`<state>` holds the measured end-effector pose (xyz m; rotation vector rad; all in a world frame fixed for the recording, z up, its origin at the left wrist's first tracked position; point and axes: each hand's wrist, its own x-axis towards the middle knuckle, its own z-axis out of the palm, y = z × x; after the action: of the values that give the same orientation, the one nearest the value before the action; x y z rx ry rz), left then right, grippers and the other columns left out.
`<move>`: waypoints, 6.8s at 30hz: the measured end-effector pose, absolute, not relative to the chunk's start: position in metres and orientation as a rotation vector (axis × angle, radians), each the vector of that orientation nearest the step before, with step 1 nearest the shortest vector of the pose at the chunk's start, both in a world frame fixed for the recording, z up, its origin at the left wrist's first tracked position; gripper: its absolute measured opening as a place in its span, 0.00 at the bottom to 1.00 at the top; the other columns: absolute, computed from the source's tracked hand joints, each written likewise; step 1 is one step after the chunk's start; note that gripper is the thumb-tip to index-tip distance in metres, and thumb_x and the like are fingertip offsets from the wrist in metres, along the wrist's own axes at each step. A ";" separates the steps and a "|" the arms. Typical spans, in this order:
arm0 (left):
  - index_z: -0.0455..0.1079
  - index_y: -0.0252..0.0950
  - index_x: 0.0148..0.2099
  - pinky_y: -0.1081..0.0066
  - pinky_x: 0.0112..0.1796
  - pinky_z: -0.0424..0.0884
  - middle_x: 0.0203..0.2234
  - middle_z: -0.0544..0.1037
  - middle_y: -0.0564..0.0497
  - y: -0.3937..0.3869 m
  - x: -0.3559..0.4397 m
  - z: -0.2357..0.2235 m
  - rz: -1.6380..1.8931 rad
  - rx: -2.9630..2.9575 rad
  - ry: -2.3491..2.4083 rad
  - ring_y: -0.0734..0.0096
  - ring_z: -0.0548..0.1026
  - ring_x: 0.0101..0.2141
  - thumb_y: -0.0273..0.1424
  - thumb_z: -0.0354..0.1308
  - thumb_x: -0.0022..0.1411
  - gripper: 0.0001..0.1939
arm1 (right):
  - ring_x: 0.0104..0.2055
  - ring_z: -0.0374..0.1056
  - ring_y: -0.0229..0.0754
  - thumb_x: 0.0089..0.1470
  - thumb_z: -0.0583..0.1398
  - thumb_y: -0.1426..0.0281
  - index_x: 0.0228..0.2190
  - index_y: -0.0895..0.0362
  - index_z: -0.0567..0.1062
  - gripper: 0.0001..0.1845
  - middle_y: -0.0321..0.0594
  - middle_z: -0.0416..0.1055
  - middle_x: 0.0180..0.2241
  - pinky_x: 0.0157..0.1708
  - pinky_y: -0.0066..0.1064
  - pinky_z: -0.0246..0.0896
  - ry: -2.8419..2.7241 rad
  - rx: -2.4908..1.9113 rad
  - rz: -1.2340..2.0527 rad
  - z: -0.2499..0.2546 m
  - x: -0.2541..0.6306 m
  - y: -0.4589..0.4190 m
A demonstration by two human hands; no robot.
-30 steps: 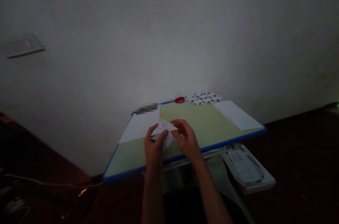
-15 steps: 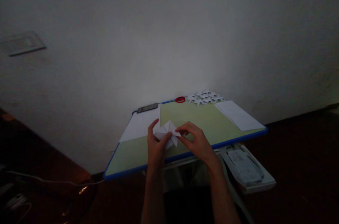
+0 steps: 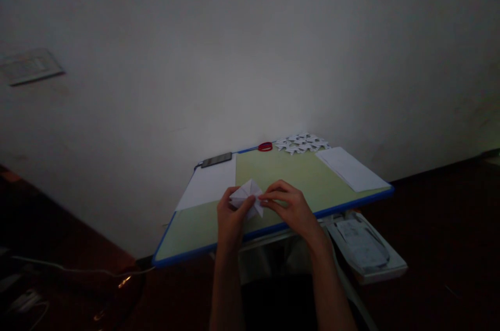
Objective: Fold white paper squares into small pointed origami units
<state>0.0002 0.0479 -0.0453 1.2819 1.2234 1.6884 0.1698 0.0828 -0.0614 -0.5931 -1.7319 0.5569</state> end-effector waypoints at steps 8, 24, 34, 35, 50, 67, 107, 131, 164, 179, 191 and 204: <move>0.71 0.36 0.41 0.76 0.28 0.69 0.27 0.78 0.54 0.050 0.001 -0.050 1.625 1.325 1.216 0.72 0.75 0.26 0.38 0.72 0.52 0.18 | 0.38 0.72 0.44 0.61 0.64 0.64 0.32 0.53 0.80 0.07 0.40 0.76 0.34 0.40 0.34 0.67 -1.639 -0.645 0.618 -0.059 0.165 0.084; 0.74 0.34 0.41 0.73 0.32 0.73 0.30 0.81 0.51 0.044 0.002 -0.041 1.638 1.361 1.171 0.69 0.77 0.29 0.38 0.72 0.53 0.18 | 0.33 0.73 0.42 0.55 0.67 0.64 0.32 0.54 0.79 0.07 0.38 0.78 0.30 0.35 0.31 0.68 -1.387 -0.735 0.728 -0.058 0.148 0.078; 0.74 0.34 0.43 0.74 0.32 0.72 0.30 0.81 0.50 0.045 0.002 -0.043 1.706 1.369 1.251 0.68 0.78 0.30 0.37 0.72 0.53 0.18 | 0.31 0.73 0.42 0.52 0.68 0.63 0.30 0.55 0.78 0.09 0.37 0.77 0.28 0.33 0.31 0.68 -1.288 -0.753 0.850 -0.059 0.137 0.077; 0.75 0.34 0.43 0.74 0.32 0.72 0.31 0.82 0.50 0.046 0.002 -0.044 1.702 1.374 1.254 0.68 0.78 0.30 0.37 0.72 0.53 0.18 | 0.31 0.74 0.42 0.52 0.69 0.63 0.30 0.55 0.78 0.09 0.37 0.77 0.28 0.33 0.31 0.68 -1.279 -0.756 0.864 -0.059 0.138 0.077; 0.76 0.35 0.43 0.76 0.29 0.69 0.29 0.79 0.52 0.045 -0.001 -0.046 1.714 1.378 1.187 0.71 0.75 0.28 0.40 0.67 0.58 0.16 | 0.29 0.73 0.42 0.45 0.73 0.60 0.27 0.55 0.77 0.14 0.37 0.77 0.26 0.31 0.31 0.69 -1.150 -0.755 0.904 -0.057 0.138 0.078; 0.76 0.33 0.42 0.74 0.30 0.71 0.29 0.81 0.51 0.044 0.003 -0.040 1.691 1.381 1.278 0.69 0.77 0.29 0.35 0.70 0.54 0.15 | 0.30 0.74 0.43 0.48 0.72 0.59 0.27 0.55 0.78 0.14 0.39 0.79 0.28 0.33 0.33 0.68 -1.219 -0.763 0.905 -0.057 0.139 0.080; 0.76 0.35 0.42 0.73 0.33 0.72 0.30 0.81 0.51 0.047 0.000 -0.046 1.725 1.378 1.287 0.68 0.78 0.30 0.38 0.70 0.54 0.16 | 0.34 0.73 0.44 0.53 0.68 0.62 0.39 0.54 0.83 0.12 0.39 0.79 0.31 0.37 0.34 0.70 -1.460 -0.751 0.772 -0.059 0.142 0.080; 0.75 0.34 0.42 0.74 0.32 0.71 0.29 0.80 0.51 0.048 -0.003 -0.050 1.716 1.373 1.268 0.70 0.76 0.29 0.37 0.70 0.55 0.16 | 0.32 0.73 0.42 0.53 0.66 0.63 0.39 0.56 0.85 0.13 0.39 0.80 0.30 0.35 0.32 0.69 -1.425 -0.773 0.793 -0.058 0.142 0.079; 0.75 0.34 0.42 0.74 0.31 0.71 0.28 0.79 0.52 0.049 -0.001 -0.047 1.764 1.342 1.282 0.70 0.76 0.28 0.36 0.70 0.53 0.16 | 0.44 0.77 0.48 0.60 0.62 0.62 0.45 0.54 0.82 0.16 0.45 0.82 0.44 0.46 0.38 0.71 -1.478 -0.771 0.770 -0.061 0.142 0.084; 0.75 0.35 0.40 0.74 0.31 0.71 0.28 0.79 0.53 0.048 0.002 -0.045 1.745 1.373 1.316 0.70 0.75 0.28 0.35 0.70 0.53 0.14 | 0.24 0.63 0.38 0.52 0.61 0.66 0.21 0.56 0.71 0.11 0.32 0.65 0.19 0.27 0.29 0.57 -1.574 -0.917 0.561 -0.056 0.136 0.082; 0.75 0.35 0.39 0.74 0.31 0.71 0.27 0.78 0.53 0.046 0.003 -0.042 1.751 1.418 1.337 0.70 0.75 0.28 0.34 0.70 0.53 0.13 | 0.23 0.61 0.38 0.51 0.60 0.64 0.18 0.55 0.71 0.13 0.32 0.63 0.18 0.26 0.29 0.55 -1.555 -0.938 0.580 -0.054 0.135 0.078; 0.75 0.34 0.40 0.75 0.30 0.70 0.27 0.78 0.53 0.044 0.002 -0.042 1.737 1.387 1.323 0.70 0.75 0.27 0.34 0.70 0.51 0.15 | 0.23 0.61 0.38 0.51 0.58 0.67 0.18 0.55 0.71 0.12 0.32 0.65 0.18 0.27 0.29 0.55 -1.546 -0.844 0.728 -0.052 0.141 0.077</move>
<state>0.0022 0.0443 -0.0415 1.3868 1.3228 1.7373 0.1408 0.0774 -0.0520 -0.8438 -1.5460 0.7285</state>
